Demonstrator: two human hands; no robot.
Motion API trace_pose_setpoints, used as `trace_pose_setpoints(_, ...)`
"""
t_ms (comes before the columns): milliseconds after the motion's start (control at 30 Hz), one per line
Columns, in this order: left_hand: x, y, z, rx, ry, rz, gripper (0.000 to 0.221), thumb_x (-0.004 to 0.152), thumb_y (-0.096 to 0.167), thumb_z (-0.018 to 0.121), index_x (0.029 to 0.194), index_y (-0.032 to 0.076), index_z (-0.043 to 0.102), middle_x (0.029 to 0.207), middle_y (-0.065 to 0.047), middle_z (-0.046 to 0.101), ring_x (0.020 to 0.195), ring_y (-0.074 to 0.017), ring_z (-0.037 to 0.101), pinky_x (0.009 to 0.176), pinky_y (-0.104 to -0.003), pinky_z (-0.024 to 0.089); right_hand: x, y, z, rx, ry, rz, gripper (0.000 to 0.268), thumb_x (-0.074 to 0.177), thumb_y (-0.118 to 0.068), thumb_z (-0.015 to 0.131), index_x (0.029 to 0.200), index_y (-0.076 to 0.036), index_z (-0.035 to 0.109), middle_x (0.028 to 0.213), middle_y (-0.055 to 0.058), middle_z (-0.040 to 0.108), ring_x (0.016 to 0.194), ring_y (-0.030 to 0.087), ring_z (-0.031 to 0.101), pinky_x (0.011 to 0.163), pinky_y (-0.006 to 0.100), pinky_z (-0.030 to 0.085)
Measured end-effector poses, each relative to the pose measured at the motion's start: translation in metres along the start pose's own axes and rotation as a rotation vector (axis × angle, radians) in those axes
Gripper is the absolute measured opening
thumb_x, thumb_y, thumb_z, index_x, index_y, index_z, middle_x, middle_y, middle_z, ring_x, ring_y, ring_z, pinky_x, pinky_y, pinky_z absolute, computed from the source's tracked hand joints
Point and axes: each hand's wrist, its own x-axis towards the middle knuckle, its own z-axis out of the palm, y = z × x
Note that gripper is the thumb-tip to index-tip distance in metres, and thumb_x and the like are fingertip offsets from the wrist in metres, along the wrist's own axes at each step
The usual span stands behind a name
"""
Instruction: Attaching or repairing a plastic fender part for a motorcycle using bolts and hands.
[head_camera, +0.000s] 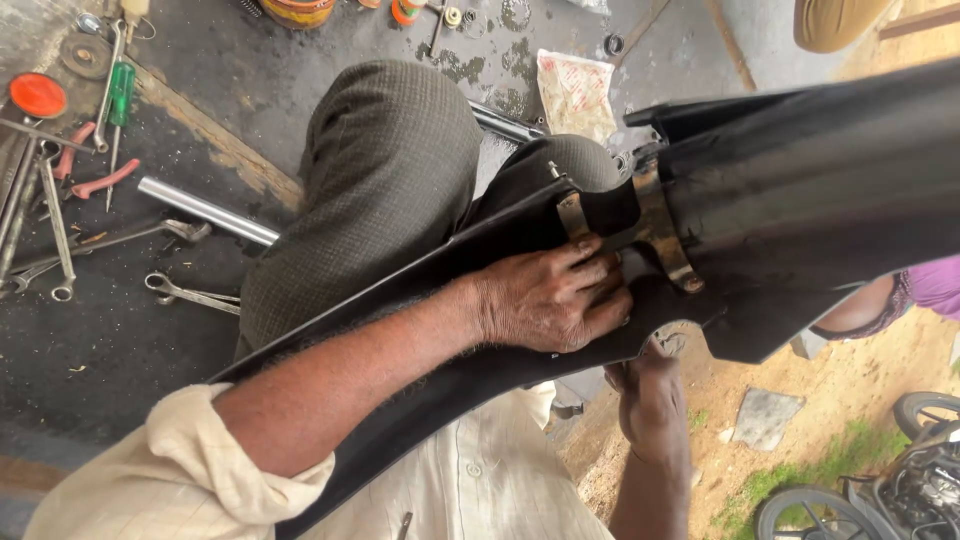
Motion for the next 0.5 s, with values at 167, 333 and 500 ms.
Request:
trace_pose_setpoints(167,-0.002,0.004,0.001,-0.089,-0.030,-0.062,0.025,0.099,0.024,0.057,0.107,0.004,0.070,0.099,-0.009,0.075,0.112,-0.0231,0.069,0.109,-0.045,0.052,-0.019,-0.042,0.006,0.031,-0.179,-0.099,0.061,0.084,-0.052,0.064,0.120,-0.002,0.063,0.078,0.001,0.050,0.069,0.013,0.040,0.059,0.035,0.032)
trace_pose_setpoints(333,-0.006,-0.004,0.005,0.032,-0.038,0.052,0.034,0.098,0.032,0.058,0.109,0.003,0.071,0.104,-0.012,0.075,0.115,-0.0260,0.068,0.105,-0.043,0.051,-0.022,-0.045,0.017,-0.002,-0.156,-0.173,0.048,0.081,-0.039,0.061,0.105,0.002,0.066,0.087,0.007,0.062,0.087,0.017,0.053,0.078,0.038,0.044)
trace_pose_setpoints(500,-0.013,-0.009,0.010,0.082,-0.025,0.104,0.035,0.096,0.033,0.056,0.112,0.006,0.072,0.113,-0.012,0.076,0.119,-0.0271,0.067,0.104,-0.044,0.050,-0.022,-0.050,0.025,0.012,-0.150,-0.140,0.043,0.079,-0.033,0.059,0.105,0.001,0.065,0.086,0.007,0.061,0.086,0.018,0.051,0.078,0.039,0.043)
